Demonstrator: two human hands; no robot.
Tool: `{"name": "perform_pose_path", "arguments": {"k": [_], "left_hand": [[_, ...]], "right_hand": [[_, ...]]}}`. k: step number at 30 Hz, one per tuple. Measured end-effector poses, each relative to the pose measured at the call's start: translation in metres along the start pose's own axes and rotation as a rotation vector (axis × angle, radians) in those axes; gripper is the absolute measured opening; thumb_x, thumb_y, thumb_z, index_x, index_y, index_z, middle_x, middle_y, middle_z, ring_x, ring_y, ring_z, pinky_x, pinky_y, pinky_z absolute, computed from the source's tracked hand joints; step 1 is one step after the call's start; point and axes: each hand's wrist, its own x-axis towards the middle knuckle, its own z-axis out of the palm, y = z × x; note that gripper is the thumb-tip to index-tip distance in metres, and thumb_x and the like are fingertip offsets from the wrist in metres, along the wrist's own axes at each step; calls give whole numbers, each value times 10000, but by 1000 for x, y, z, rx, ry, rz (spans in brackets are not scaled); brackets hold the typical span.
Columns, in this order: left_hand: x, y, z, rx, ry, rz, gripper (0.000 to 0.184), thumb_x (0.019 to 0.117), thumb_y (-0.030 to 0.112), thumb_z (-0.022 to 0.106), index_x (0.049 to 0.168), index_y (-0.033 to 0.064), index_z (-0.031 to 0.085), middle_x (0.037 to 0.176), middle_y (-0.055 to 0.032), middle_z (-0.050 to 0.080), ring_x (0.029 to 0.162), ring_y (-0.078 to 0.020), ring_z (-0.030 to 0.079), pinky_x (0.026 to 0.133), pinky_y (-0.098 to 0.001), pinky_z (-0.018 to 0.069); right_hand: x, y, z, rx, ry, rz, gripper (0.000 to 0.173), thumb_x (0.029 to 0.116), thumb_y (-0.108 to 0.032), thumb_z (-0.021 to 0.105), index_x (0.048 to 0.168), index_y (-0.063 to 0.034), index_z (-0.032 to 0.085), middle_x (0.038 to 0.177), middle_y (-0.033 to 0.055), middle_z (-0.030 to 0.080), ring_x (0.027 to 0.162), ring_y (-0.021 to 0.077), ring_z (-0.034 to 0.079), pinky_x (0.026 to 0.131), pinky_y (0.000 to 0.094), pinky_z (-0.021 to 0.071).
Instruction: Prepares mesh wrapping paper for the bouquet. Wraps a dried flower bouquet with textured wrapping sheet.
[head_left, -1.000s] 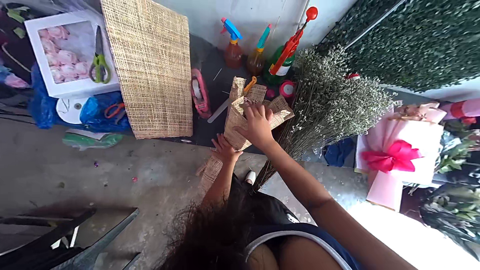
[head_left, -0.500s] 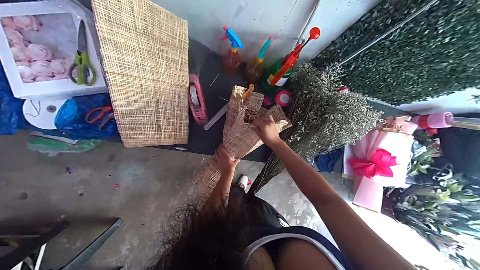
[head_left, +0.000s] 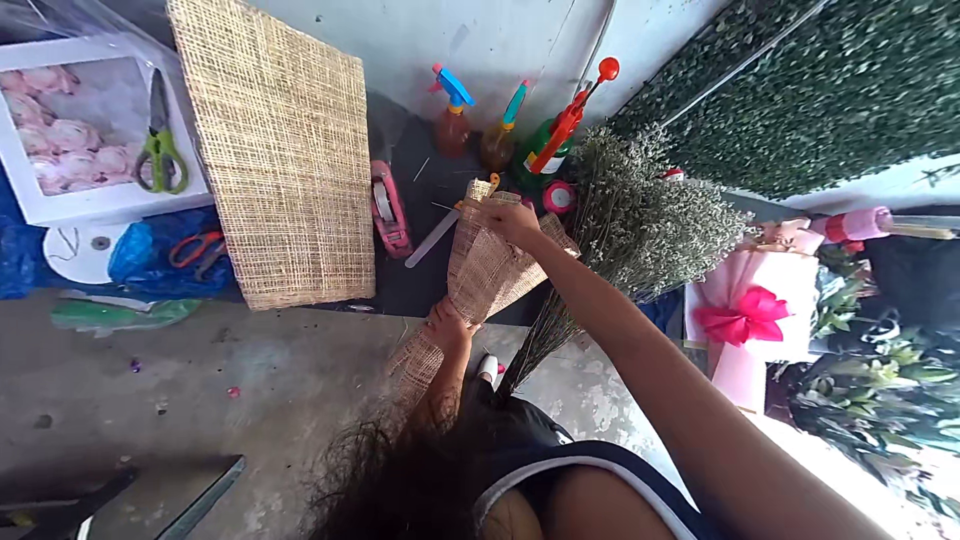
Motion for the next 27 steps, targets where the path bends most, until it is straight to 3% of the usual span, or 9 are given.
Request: {"name": "perform_pose_path", "arguments": {"k": [2,4,6,9,11,18,21,25,27], "left_hand": [[1,2,-2,25,-26,-12,1092,747,425,890,1594,75,296,1602,-181,376,1505,-378,301,1170,-670,197],[2,5,-4,40,-54,-18,1108,762,422,880,1604,59,258,1612,-198,349,1509,-396,284,1163,-691,189],[2,6,-6,24,-69,-12,1126,763,402,886,1607,36,236,1604,-234,340,1495,-430,289,1147,-711,200],[1,7,-9,13,-66,-9,1123,761,391,891,1603,30,240,1591,-252,349,1487,-438,301,1144,-712,206],[1,6,-7,17,-57,-3,1118,760,401,890,1598,28,251,1587,-252,352,1485,-438,302,1142,-710,211],[5,-1,-3,5,-19,15,1131,729,439,906,1585,36,287,1569,-238,387,1475,-430,327,1132,-701,244],[8,0,-2,14,-34,3,1139,719,456,909,1582,48,290,1572,-228,385,1471,-428,334,1125,-698,265],[9,-1,-5,15,-43,-5,1138,720,471,903,1587,61,290,1578,-226,380,1469,-421,339,1133,-696,246],[9,0,-4,20,-45,-1,1122,731,472,897,1584,59,297,1572,-225,388,1466,-421,343,1126,-697,252]], "right_hand": [[-29,-5,-16,108,50,9,385,1079,-349,504,1180,-57,734,1146,186,723,1140,382,655,1041,652,429],[-70,-10,-29,149,143,90,507,1048,-495,519,1160,-36,702,1091,209,707,1061,400,668,939,660,479],[-115,-9,-25,232,235,182,669,911,-521,727,1325,-14,590,1271,255,628,1128,429,637,930,655,502],[-150,-5,28,467,354,182,1205,639,-262,992,1561,-56,244,1526,312,383,1171,466,604,875,615,552],[-143,-1,67,657,426,105,1308,582,-57,990,1589,-54,156,1509,322,406,1190,468,603,919,601,551],[-106,38,77,675,529,149,801,837,13,793,1539,-36,410,1410,257,580,1258,397,608,1064,549,491],[-110,48,74,673,458,221,614,949,-85,715,1506,-19,466,1222,273,672,975,381,714,861,541,580],[-109,57,78,745,473,192,272,990,-135,671,1148,86,653,917,202,712,735,252,702,738,450,595],[-107,59,77,773,478,194,246,991,-141,674,1090,83,667,856,174,709,664,210,689,673,407,605]]}}
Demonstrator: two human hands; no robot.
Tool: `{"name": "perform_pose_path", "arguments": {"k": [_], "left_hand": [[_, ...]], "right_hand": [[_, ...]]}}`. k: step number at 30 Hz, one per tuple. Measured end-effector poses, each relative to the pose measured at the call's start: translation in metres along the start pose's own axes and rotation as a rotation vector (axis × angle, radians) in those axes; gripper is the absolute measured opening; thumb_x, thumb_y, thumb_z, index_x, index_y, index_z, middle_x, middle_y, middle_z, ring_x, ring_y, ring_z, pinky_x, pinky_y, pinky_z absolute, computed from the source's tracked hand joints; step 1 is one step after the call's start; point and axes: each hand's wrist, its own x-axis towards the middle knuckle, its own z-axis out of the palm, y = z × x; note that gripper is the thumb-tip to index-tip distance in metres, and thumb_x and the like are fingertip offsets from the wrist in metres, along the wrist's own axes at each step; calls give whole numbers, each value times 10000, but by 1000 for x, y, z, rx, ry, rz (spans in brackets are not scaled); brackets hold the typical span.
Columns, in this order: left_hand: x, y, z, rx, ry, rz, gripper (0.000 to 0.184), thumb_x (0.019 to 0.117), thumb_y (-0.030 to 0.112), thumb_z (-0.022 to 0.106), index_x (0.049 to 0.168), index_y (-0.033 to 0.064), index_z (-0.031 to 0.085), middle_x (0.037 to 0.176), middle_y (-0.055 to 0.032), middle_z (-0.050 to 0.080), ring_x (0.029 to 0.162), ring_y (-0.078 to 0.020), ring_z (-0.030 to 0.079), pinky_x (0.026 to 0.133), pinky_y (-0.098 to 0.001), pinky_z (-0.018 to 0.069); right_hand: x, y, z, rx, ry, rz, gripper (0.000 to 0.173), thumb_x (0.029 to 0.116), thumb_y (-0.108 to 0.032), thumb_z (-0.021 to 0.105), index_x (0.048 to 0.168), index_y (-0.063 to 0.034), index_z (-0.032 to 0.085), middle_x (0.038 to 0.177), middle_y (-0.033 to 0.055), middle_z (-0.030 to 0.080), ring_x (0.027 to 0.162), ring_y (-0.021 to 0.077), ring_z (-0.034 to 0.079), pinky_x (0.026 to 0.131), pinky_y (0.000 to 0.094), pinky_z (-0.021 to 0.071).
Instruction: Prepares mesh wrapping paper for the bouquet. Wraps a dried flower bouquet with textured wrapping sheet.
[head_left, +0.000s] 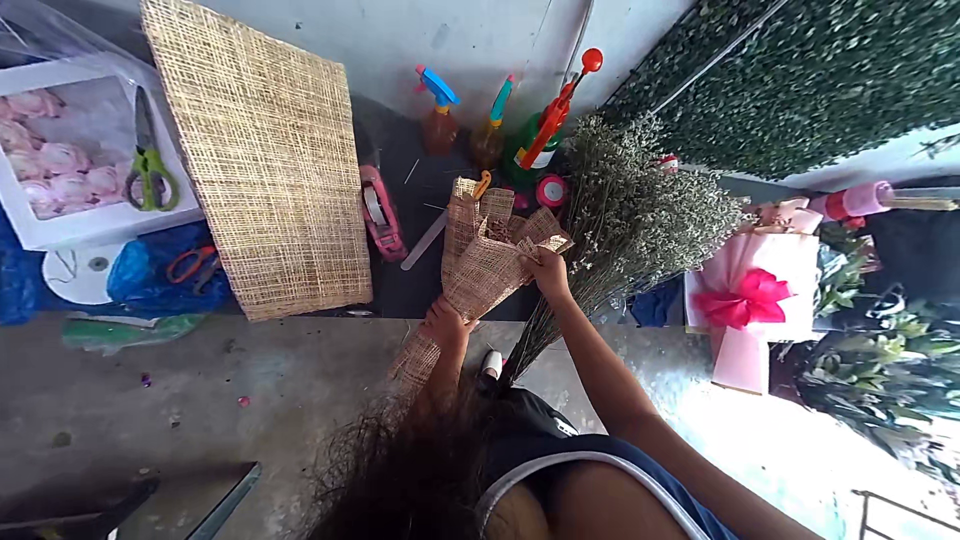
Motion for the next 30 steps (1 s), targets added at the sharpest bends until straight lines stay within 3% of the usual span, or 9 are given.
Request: {"name": "perform_pose_path", "arguments": {"k": [2,4,8,12,16,20,25,27,30], "left_hand": [[-2,0,2,0,10,5,1122,724,464,905,1578,55,304,1564,-225,398,1458,-423,353,1117,-699,261],[-3,2,1,-6,18,3,1114,728,448,906,1577,48,307,1559,-231,401,1455,-426,357,1118,-702,255],[-2,4,3,-11,-14,-4,1119,748,451,894,1585,32,281,1573,-247,374,1461,-447,337,1125,-721,233],[-1,4,2,-9,-27,2,1125,751,464,890,1582,19,275,1569,-263,366,1454,-473,331,1115,-752,214],[1,-2,11,-40,26,25,1099,726,442,913,1561,33,328,1535,-248,419,1426,-468,374,1088,-764,247],[3,-2,17,-4,108,68,1078,672,421,941,1531,59,400,1469,-209,510,1391,-444,433,1078,-740,281],[2,-2,10,-22,41,79,1087,715,379,924,1570,54,335,1500,-217,481,1414,-449,412,1121,-745,213],[2,-3,9,-26,20,91,1093,712,355,926,1572,45,326,1500,-228,475,1411,-451,413,1116,-743,223],[7,-7,12,-24,3,136,1076,732,412,898,1565,21,340,1526,-237,454,1439,-448,384,1128,-723,234]], "right_hand": [[-2,-7,0,-128,18,31,266,1009,-181,657,1100,69,669,886,193,709,716,262,700,712,452,597],[-6,-28,5,-421,77,58,333,1016,-235,649,1235,15,666,1063,249,719,986,414,705,898,609,530],[-5,-62,28,-616,225,-229,596,863,-183,780,1418,-97,583,1375,222,590,1315,447,507,1037,710,337],[22,-91,55,-704,13,-449,675,927,-468,712,1517,-214,505,1478,143,549,1379,441,454,1061,762,258],[63,-94,61,-843,-151,-458,402,1004,-286,646,1387,-163,645,1446,141,576,1409,464,405,1096,795,172],[86,-70,52,-874,-68,-397,318,1017,-273,604,1307,-196,708,1435,103,591,1408,459,390,1114,771,150],[84,-90,57,-906,-41,-269,385,935,-258,726,1272,-74,695,1473,263,487,1421,528,328,1113,799,126],[52,-114,65,-946,-61,-358,423,933,-219,717,1318,-58,645,1495,292,445,1427,540,322,1111,796,156],[-18,-105,99,-917,-396,-679,250,971,-148,645,1178,-46,742,1320,266,627,1283,496,534,1034,737,371]]}}
